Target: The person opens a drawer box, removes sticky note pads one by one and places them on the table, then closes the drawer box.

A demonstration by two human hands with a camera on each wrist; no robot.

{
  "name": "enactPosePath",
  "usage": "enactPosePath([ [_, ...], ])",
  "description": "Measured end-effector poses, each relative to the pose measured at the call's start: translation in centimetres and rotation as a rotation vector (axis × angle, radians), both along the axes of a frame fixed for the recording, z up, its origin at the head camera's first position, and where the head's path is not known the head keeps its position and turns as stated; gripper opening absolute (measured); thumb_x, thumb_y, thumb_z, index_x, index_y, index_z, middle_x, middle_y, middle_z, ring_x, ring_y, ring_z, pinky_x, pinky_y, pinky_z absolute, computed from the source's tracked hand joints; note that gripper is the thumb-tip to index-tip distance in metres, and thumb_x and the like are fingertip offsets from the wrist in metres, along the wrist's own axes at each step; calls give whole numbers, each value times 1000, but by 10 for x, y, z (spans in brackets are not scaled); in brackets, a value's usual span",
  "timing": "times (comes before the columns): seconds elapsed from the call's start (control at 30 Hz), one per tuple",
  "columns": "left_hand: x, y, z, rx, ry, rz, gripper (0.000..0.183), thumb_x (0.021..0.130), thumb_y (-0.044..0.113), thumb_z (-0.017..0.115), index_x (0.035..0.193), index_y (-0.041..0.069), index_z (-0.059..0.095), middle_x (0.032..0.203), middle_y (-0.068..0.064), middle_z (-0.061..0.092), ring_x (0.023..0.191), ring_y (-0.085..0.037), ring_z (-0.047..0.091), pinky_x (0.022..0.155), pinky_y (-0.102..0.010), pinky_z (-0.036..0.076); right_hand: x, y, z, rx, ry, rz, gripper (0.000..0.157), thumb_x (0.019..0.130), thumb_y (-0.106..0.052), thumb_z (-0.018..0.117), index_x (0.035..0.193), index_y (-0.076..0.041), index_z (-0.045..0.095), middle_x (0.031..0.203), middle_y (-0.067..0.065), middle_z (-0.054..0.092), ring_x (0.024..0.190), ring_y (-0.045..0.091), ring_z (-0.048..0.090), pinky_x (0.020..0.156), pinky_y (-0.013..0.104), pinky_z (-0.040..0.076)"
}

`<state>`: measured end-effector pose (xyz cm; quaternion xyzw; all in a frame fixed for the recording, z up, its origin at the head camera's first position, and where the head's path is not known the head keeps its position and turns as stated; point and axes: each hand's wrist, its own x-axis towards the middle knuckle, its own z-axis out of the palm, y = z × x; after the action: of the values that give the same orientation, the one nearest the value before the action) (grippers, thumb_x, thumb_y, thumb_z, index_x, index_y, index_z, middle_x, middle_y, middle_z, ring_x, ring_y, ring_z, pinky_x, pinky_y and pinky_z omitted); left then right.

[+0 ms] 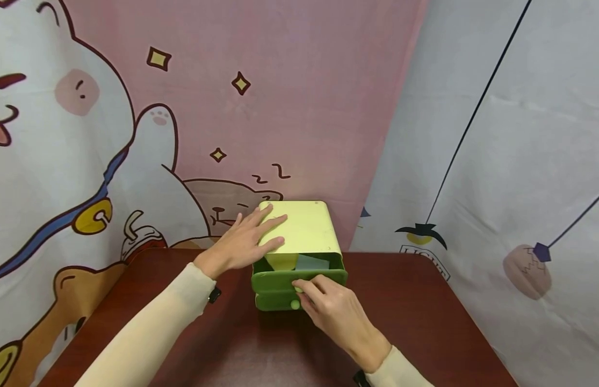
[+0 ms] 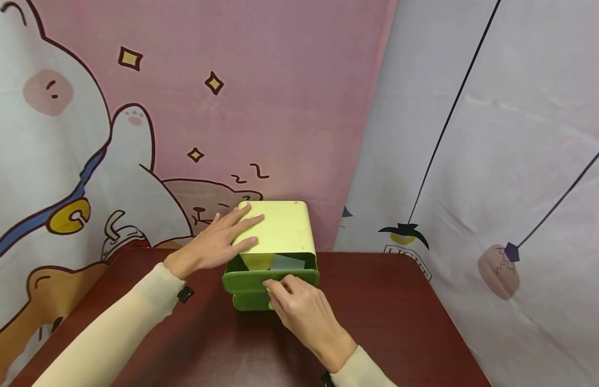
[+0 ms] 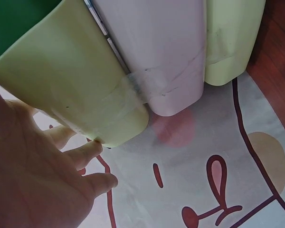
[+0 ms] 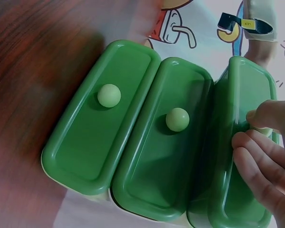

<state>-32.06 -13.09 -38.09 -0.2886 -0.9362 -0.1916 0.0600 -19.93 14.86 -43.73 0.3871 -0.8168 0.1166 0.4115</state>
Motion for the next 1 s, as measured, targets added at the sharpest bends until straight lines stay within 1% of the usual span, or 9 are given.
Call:
enactPosePath([
  [0.1,0,-1,0,0,1,1,74,118,76,42,184,45,33,198,-7,17,184,-42,17,145,-80,8,2,0,1,-1,8,11,41,83,-6,105,118,-17,87,93,-4,73,73,6,67,64,16,59],
  [0.3,1,-1,-1,8,-3,4,75,117,77,42,184,45,34,199,-7,17,185,-41,16,145,-79,7,6,-2,2,9,4,4,36,87,-9,103,118,-18,89,93,-3,73,73,6,67,63,17,58],
  [0.43,0,-1,-2,10,-4,3,74,117,77,42,184,46,33,199,-6,16,185,-39,15,145,-79,7,7,-1,1,2,24,20,37,85,-8,103,118,-18,89,94,-2,73,74,8,68,63,18,59],
  [0.57,-1,0,-1,13,-1,-1,74,117,77,41,184,46,34,199,-6,17,186,-37,14,146,-78,6,7,1,1,-1,57,45,17,104,-14,87,120,-17,89,95,-1,72,75,10,68,65,21,60],
  [0.6,-1,1,-1,12,-1,1,74,117,78,41,184,46,34,199,-6,17,186,-37,14,146,-78,6,7,2,1,-1,62,50,15,108,-16,82,121,-17,89,96,0,72,75,11,68,65,22,61],
  [0.67,-1,1,-1,14,4,-1,74,117,77,41,184,46,34,198,-6,17,186,-36,14,145,-79,7,8,2,1,-1,69,56,21,115,-21,70,122,-17,89,96,0,72,75,11,69,66,23,61],
  [0.83,-1,0,-1,10,14,1,73,118,76,41,184,45,35,198,-7,18,186,-37,15,144,-81,7,9,1,2,-7,94,68,29,119,-23,61,121,-17,89,96,0,71,73,12,68,64,22,60],
  [1.0,-1,0,0,10,6,3,73,118,76,41,184,46,35,198,-7,17,186,-38,15,145,-80,6,10,0,3,-17,136,89,30,120,-20,60,120,-16,89,97,2,71,71,12,67,63,23,61],
])
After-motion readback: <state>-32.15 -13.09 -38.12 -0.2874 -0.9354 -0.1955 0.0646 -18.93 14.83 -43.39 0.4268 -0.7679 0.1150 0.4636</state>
